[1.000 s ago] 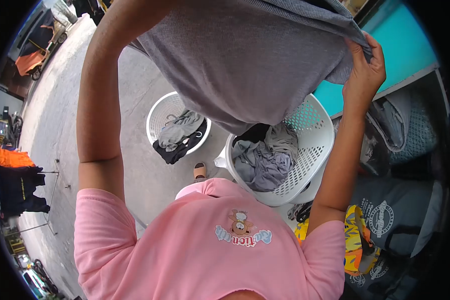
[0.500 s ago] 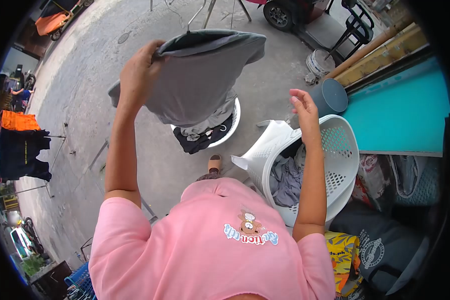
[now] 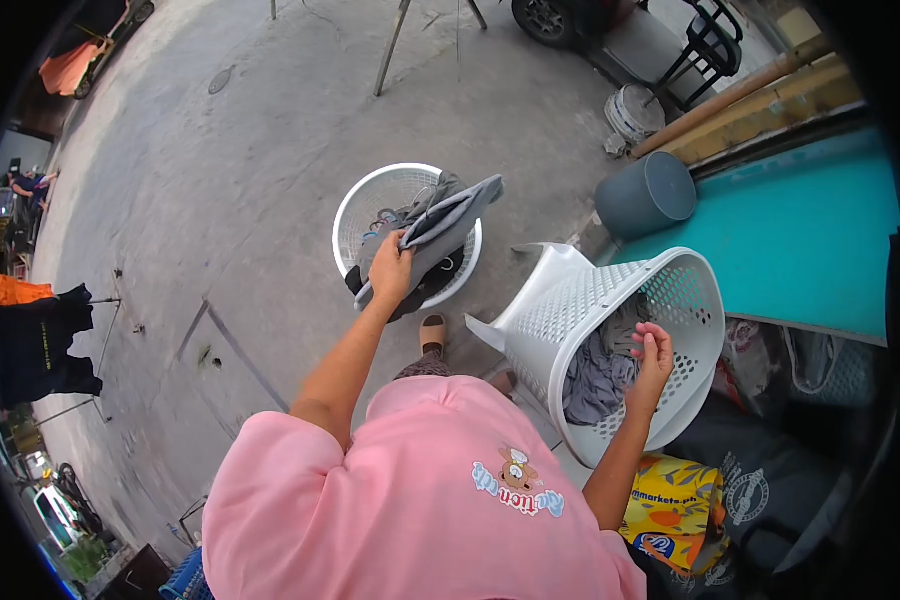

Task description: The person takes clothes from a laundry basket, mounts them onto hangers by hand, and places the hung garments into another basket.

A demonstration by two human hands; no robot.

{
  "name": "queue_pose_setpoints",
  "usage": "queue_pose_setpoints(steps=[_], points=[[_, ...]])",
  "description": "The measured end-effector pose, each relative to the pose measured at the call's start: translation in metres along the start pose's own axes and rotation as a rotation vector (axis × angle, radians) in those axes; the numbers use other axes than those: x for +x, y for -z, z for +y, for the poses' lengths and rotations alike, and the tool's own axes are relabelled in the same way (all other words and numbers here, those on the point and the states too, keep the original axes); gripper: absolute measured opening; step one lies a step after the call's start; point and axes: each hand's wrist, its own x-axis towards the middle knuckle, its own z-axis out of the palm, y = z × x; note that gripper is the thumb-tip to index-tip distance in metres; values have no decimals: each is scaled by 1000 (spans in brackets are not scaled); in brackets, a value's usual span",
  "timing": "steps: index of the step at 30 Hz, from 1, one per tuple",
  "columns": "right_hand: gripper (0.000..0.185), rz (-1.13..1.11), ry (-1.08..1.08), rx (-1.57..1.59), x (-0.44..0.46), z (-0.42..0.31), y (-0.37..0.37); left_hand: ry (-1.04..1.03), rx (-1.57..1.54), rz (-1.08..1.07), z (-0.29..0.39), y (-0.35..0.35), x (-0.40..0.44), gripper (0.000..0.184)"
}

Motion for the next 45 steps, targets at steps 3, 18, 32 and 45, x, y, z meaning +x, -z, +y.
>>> queue_pose_setpoints(steps=[3,18,32,45], points=[[17,80,-57,-16,-14,6,17,84,-28,2,-35,-25,20,30],[14,363,-86,-6,-73,53,72,-32,-114,131,-80,-29,73,35],[13,500,-58,8,-88,92,193,-1044,-142,-579,282,-137,-138,18],[16,553,-417,153,-133,201,293,-977,694,-738,187,-298,-176,26]])
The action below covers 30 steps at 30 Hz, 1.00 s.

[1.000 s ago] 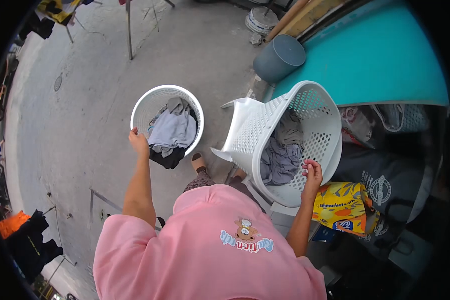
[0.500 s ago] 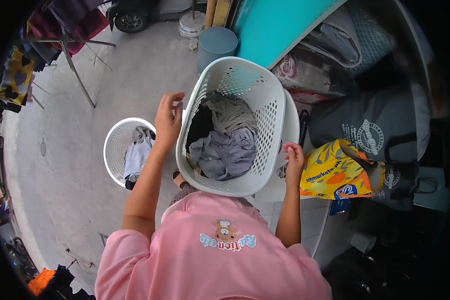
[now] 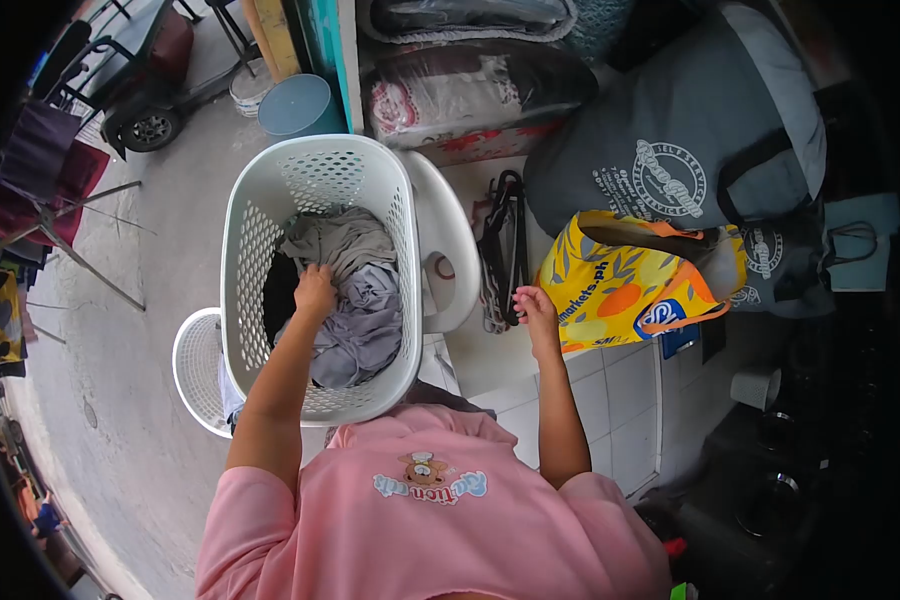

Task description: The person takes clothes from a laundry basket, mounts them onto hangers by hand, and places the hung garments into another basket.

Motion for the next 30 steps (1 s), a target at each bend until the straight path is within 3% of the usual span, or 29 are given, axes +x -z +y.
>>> queue_pose_setpoints(steps=[3,5,6,7,9,14,18,20,22,23,25,26,28,30], points=[[17,-4,-43,2,28,34,3,84,-71,-80,-3,15,1,21],[18,-44,-19,-207,56,52,-1,162,-106,-100,-3,20,1,20],[17,-21,44,-229,75,68,-5,158,-107,-104,-4,23,-1,21],[13,91,287,-326,93,87,-11,158,-107,-108,-6,25,-4,23],[17,91,327,-539,113,94,-20,134,-47,-90,-4,29,-11,23],[50,46,-30,-897,130,88,-47,129,-149,-59,-14,25,-17,15],[50,47,-3,-966,138,99,-48,219,-341,-67,-22,27,-15,16],[45,26,73,-944,141,101,-42,257,-427,-69,-29,28,-11,15],[36,102,211,-968,138,106,-37,455,-800,-208,-35,25,-6,10],[36,103,213,-970,134,97,-38,455,-803,-207,-34,27,-6,10],[34,242,28,-736,116,57,-42,523,-909,-46,-26,34,-5,9],[34,247,36,-738,115,57,-41,518,-917,-41,-28,30,-1,9],[28,523,226,-659,103,61,-38,626,-1239,89,-32,23,10,10],[27,497,226,-512,65,20,-40,613,-1348,123,-21,36,16,13]])
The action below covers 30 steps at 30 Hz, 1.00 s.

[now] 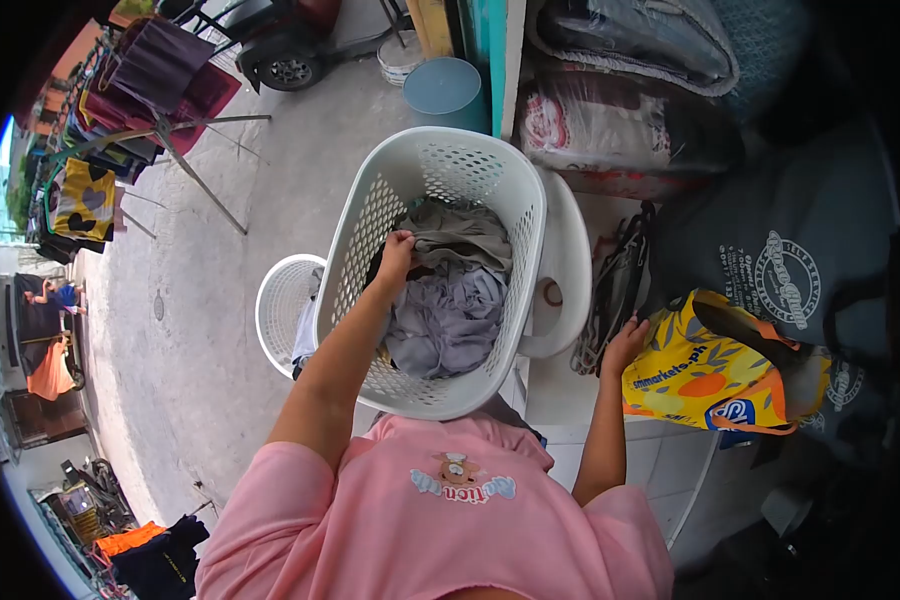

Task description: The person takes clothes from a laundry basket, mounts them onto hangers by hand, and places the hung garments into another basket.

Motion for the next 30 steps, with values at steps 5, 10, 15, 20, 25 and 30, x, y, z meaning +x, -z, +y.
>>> queue_pose_setpoints(steps=[5,10,15,20,25,30], points=[[22,50,101,413,-47,-45,55,-133,79,-269,48,-18,-21,10],[12,34,662,36,-48,-74,95,-877,1031,57,40,-10,-14,19],[11,-10,836,-73,-56,-130,110,-941,1140,126,51,-8,-17,42],[9,-50,975,-198,-60,-168,91,-1189,920,-165,71,-11,-32,66],[7,-93,1029,-176,-47,-185,45,-1328,920,-242,99,-18,-51,59],[12,-86,986,38,-43,-204,3,-1430,845,-331,131,-33,-84,56]])
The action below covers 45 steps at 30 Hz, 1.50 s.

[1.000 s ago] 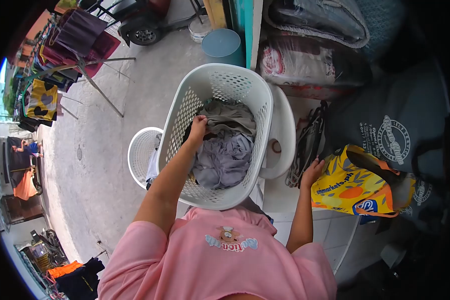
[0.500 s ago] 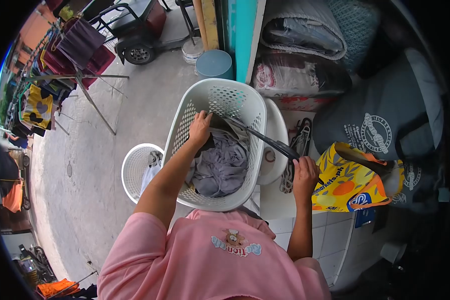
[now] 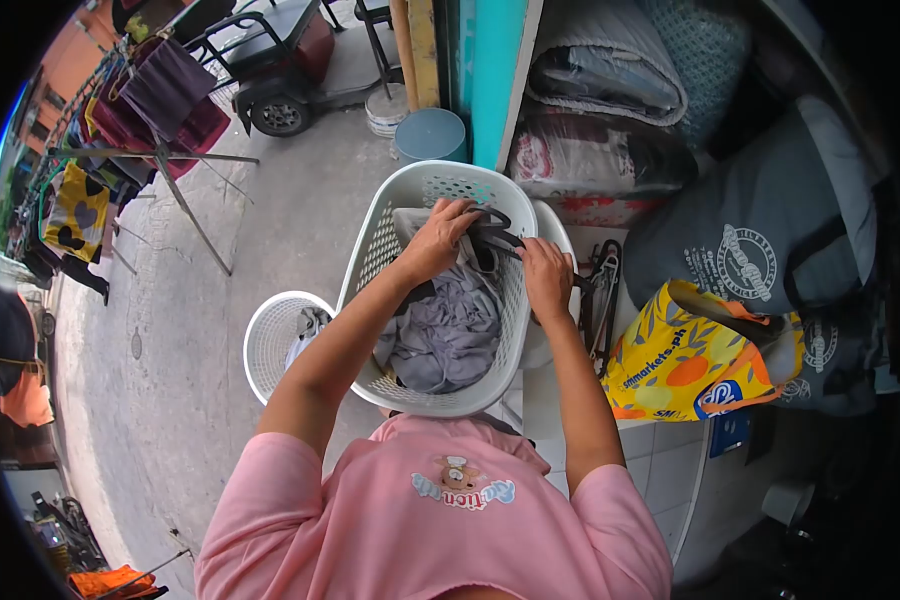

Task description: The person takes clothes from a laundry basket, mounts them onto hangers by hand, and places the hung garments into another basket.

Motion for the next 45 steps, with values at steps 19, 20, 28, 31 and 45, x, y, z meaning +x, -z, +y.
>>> queue_pose_setpoints(steps=[19,20,28,31,45], points=[[21,241,-288,496,62,-72,52,-51,674,569,48,152,36,27],[20,218,-366,691,63,-78,53,41,422,597,52,141,30,32],[20,46,-439,928,52,-103,52,512,-76,475,16,25,6,37],[19,30,-416,750,42,-81,55,514,-295,392,1,30,10,24],[18,-63,-601,1038,-4,35,168,643,-591,166,-19,87,4,12]])
